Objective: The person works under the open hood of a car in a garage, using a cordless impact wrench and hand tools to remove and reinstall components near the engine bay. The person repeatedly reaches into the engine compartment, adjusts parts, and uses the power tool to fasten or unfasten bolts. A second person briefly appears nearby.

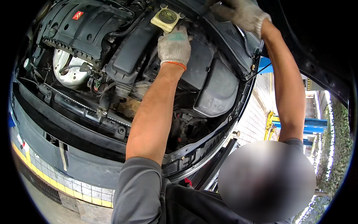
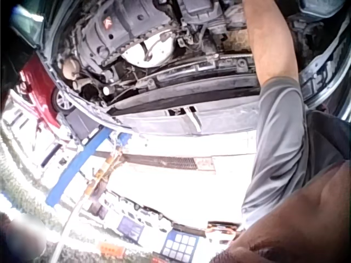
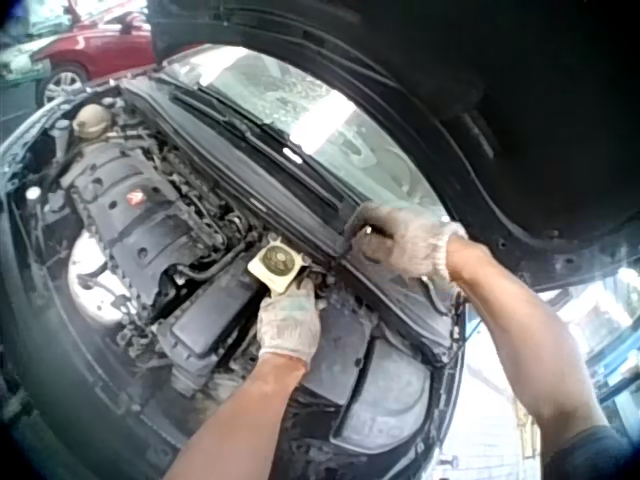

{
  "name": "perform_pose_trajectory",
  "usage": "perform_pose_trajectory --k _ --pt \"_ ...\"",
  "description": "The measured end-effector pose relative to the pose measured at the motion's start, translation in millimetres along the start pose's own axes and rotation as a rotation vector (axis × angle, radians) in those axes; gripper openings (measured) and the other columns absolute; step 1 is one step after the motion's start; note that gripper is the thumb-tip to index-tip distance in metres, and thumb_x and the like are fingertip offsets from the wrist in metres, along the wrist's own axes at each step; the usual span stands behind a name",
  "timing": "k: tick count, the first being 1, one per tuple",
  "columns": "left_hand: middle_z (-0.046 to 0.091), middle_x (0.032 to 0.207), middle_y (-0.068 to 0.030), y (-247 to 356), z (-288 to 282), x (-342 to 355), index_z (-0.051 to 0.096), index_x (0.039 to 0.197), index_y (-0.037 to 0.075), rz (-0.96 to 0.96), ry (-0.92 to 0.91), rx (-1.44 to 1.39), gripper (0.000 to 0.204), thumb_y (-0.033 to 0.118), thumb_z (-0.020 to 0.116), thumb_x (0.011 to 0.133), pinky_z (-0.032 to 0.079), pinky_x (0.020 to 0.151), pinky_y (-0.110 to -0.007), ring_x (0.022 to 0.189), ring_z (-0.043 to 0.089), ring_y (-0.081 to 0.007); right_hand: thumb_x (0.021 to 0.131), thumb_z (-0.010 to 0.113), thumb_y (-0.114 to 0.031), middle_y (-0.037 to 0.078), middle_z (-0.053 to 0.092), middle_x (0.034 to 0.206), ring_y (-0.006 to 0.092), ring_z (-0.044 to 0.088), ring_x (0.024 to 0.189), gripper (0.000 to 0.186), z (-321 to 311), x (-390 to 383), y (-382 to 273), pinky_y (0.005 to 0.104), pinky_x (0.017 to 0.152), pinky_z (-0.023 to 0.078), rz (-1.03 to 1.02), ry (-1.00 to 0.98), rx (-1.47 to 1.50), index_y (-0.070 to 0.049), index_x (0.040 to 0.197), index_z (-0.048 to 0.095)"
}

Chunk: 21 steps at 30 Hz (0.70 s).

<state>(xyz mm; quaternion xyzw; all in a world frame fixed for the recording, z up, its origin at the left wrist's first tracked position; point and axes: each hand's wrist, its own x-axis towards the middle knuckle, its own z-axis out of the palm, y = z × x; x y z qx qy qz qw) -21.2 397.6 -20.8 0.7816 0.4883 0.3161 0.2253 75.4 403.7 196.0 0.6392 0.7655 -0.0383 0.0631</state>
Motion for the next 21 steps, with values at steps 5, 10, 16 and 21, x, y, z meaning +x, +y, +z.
perform_pose_trajectory --k 5,10,16,21 --pt "0.070 0.118 -0.0166 0.0 -10.4 -0.7 0.061 0.130 0.004 0.011 -0.013 0.000 0.046 0.038 0.064 0.099 0.055 0.090 -0.048 0.106 0.069 -0.0374 0.095 0.065 -0.026 0.016 0.074 0.106 0.0285 0.070 0.096 0.034 -26.5 -22.5 -21.4 0.0393 0.087 0.055 0.205 0.034 0.178 -0.005 0.122 0.068" --pt "0.065 0.128 -0.0212 3.3 -50.4 -39.3 0.049 0.143 0.000 0.073 0.007 -0.193 0.067 0.034 0.075 0.091 0.051 0.101 -0.047 0.119 0.063 -0.0384 0.099 0.063 -0.038 0.017 0.071 0.123 0.0338 0.068 0.114 0.040 27.3 -87.3 -17.4 0.0434 0.103 0.052 0.197 0.118 0.051 -0.012 0.129 0.067" --pt "0.066 0.114 -0.0263 -30.7 -105.4 -122.9 0.045 0.142 -0.002 0.385 -0.088 -0.244 0.056 0.018 0.068 0.095 0.057 0.081 -0.046 0.096 0.069 -0.0417 0.098 0.066 -0.033 0.016 0.073 0.113 0.0313 0.071 0.105 0.033 99.1 -116.9 -96.1 0.0432 0.096 0.055 0.192 -0.062 0.414 -0.011 0.123 0.066" --pt "0.069 0.084 -0.0212 -82.8 -148.3 -182.3 0.060 0.119 -0.001 0.313 -0.089 -0.013 0.030 0.022 0.064 0.100 0.054 0.063 -0.046 0.072 0.068 -0.0404 0.097 0.067 -0.043 0.018 0.068 0.119 0.0339 0.065 0.115 0.049 94.6 -98.3 -48.1 0.0459 0.099 0.053 0.513 0.329 0.099 -0.007 0.130 0.063"
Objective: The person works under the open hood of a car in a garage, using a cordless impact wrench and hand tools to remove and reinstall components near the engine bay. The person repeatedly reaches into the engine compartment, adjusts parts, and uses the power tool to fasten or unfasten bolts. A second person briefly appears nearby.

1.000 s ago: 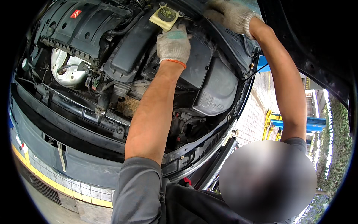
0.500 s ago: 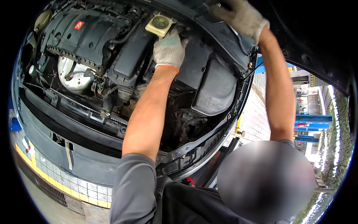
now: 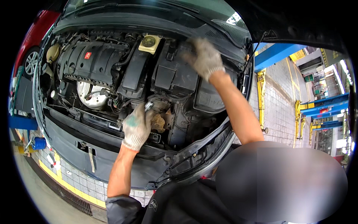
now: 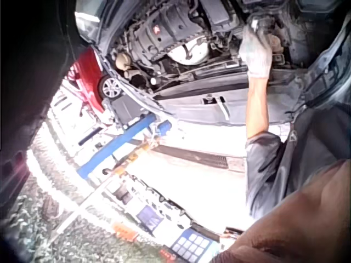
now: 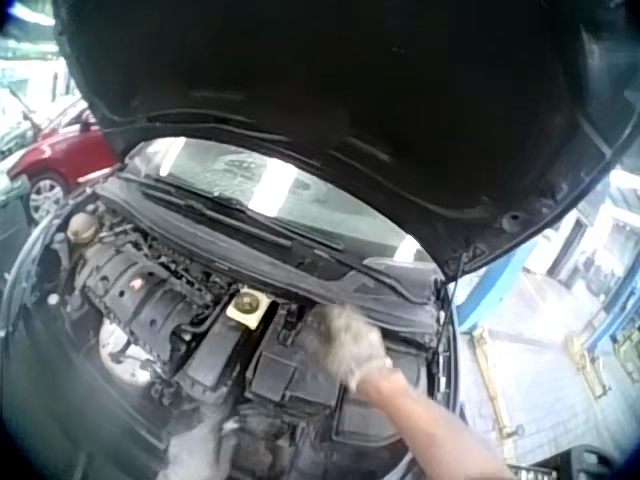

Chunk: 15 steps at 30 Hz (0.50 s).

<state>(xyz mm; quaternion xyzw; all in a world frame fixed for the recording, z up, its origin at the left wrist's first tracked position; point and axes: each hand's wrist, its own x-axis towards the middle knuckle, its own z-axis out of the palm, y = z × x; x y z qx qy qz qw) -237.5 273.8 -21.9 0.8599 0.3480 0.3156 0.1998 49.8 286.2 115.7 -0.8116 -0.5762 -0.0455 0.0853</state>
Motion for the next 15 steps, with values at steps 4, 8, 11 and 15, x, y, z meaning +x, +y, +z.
perform_pose_trajectory --k 4,8,11,15 --pt "0.070 0.093 -0.0205 -9.6 -22.5 -41.3 0.061 0.119 -0.002 -0.045 -0.056 0.148 0.030 0.018 0.067 0.097 0.055 0.065 -0.045 0.076 0.069 -0.0395 0.093 0.070 -0.039 0.016 0.066 0.120 0.0361 0.063 0.116 0.046 40.5 49.4 59.2 0.0451 0.098 0.052 0.090 0.155 -0.177 -0.007 0.126 0.065" --pt "0.069 0.096 -0.0206 -10.4 -29.0 -65.7 0.059 0.120 -0.002 -0.104 -0.032 0.142 0.031 0.016 0.068 0.096 0.055 0.068 -0.046 0.080 0.068 -0.0410 0.092 0.071 -0.035 0.016 0.066 0.119 0.0359 0.063 0.115 0.041 48.4 52.9 63.0 0.0455 0.098 0.052 0.023 0.173 -0.094 -0.007 0.122 0.067" --pt "0.069 0.097 -0.0203 -2.1 -38.4 -73.1 0.059 0.121 -0.002 -0.112 -0.056 0.164 0.033 0.016 0.069 0.096 0.055 0.069 -0.046 0.081 0.068 -0.0410 0.092 0.071 -0.033 0.016 0.066 0.118 0.0360 0.063 0.115 0.038 53.0 48.7 61.6 0.0456 0.099 0.051 0.044 0.225 -0.083 -0.008 0.120 0.067" --pt "0.069 0.097 -0.0196 -3.8 -31.7 -79.8 0.058 0.121 -0.001 -0.099 -0.060 0.196 0.034 0.016 0.069 0.095 0.055 0.068 -0.047 0.081 0.068 -0.0407 0.091 0.071 -0.031 0.016 0.065 0.117 0.0359 0.062 0.114 0.035 45.4 47.4 61.8 0.0454 0.099 0.051 0.001 0.205 -0.071 -0.008 0.117 0.068"
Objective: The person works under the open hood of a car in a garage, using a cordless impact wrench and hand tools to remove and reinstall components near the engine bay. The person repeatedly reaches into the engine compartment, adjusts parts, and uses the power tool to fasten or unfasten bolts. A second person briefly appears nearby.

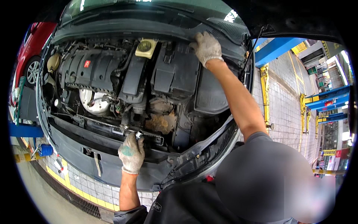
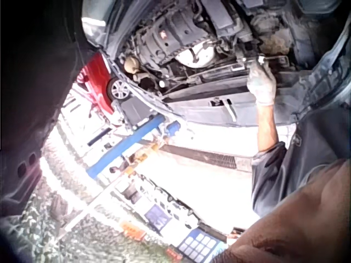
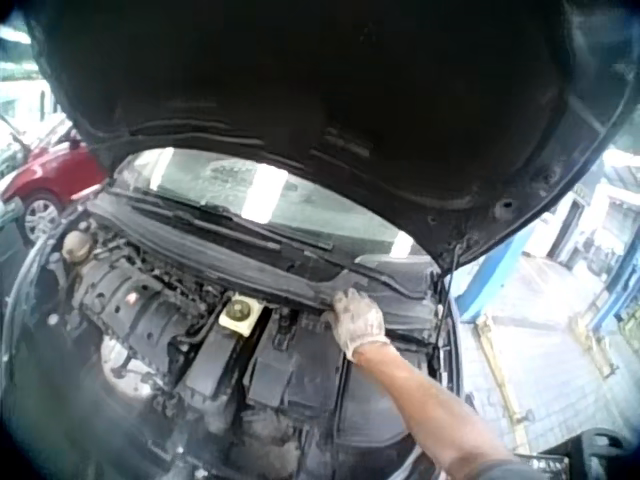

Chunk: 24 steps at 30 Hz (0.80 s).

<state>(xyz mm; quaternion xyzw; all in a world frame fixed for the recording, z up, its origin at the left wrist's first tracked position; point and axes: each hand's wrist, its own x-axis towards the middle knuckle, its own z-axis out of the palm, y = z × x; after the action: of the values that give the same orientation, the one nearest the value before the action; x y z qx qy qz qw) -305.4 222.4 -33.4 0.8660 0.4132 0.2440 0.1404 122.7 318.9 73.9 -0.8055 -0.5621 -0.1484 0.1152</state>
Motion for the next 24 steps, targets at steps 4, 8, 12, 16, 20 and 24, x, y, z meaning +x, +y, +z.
perform_pose_trajectory --k 4,8,12,16,20,24 --pt "0.069 0.097 -0.0201 -2.0 9.0 11.0 0.059 0.121 -0.001 0.024 0.054 0.004 0.034 0.017 0.070 0.094 0.055 0.067 -0.048 0.079 0.068 -0.0413 0.090 0.072 -0.031 0.016 0.065 0.114 0.0357 0.062 0.113 0.036 3.8 -0.3 -1.3 0.0466 0.098 0.051 0.071 0.072 0.017 -0.006 0.115 0.068" --pt "0.070 0.096 -0.0200 -6.3 6.8 -3.8 0.060 0.121 -0.001 0.034 0.073 0.053 0.033 0.020 0.068 0.097 0.055 0.066 -0.047 0.078 0.068 -0.0417 0.089 0.072 -0.029 0.018 0.066 0.111 0.0382 0.063 0.109 0.033 6.5 -9.6 -5.5 0.0474 0.096 0.051 0.047 0.055 0.044 -0.003 0.108 0.068" --pt "0.071 0.104 -0.0225 -18.2 19.4 4.2 0.059 0.126 -0.002 0.027 0.091 0.052 0.036 0.023 0.064 0.101 0.057 0.070 -0.047 0.083 0.070 -0.0423 0.095 0.064 -0.033 0.017 0.068 0.114 0.0349 0.065 0.110 0.034 10.6 -4.9 -9.7 0.0447 0.094 0.052 0.121 0.016 -0.118 -0.005 0.114 0.068" --pt "0.068 0.115 -0.0249 -18.4 19.6 13.6 0.056 0.132 -0.004 0.025 0.109 0.010 0.040 0.024 0.060 0.104 0.054 0.079 -0.046 0.095 0.068 -0.0420 0.098 0.059 -0.033 0.014 0.073 0.104 0.0317 0.071 0.096 0.027 -39.4 -79.3 -83.1 0.0446 0.086 0.057 -0.240 -0.078 0.215 -0.012 0.105 0.075" --pt "0.064 0.126 -0.0269 9.6 48.8 64.5 0.053 0.138 -0.005 0.061 0.091 -0.217 0.043 0.024 0.056 0.106 0.051 0.090 -0.045 0.109 0.064 -0.0414 0.101 0.052 -0.045 0.021 0.075 0.106 0.0401 0.071 0.105 0.045 -107.1 -142.3 -118.3 0.0467 0.090 0.057 -0.206 -0.651 0.619 -0.007 0.113 0.075" --pt "0.059 0.137 -0.0290 41.4 56.1 116.3 0.049 0.143 -0.007 0.063 0.062 -0.348 0.046 0.023 0.052 0.108 0.048 0.101 -0.043 0.122 0.060 -0.0409 0.091 0.063 -0.049 0.025 0.074 0.105 0.0410 0.071 0.106 0.055 -101.1 -137.5 -110.3 0.0472 0.093 0.056 0.000 -0.449 0.582 0.001 0.113 0.073"
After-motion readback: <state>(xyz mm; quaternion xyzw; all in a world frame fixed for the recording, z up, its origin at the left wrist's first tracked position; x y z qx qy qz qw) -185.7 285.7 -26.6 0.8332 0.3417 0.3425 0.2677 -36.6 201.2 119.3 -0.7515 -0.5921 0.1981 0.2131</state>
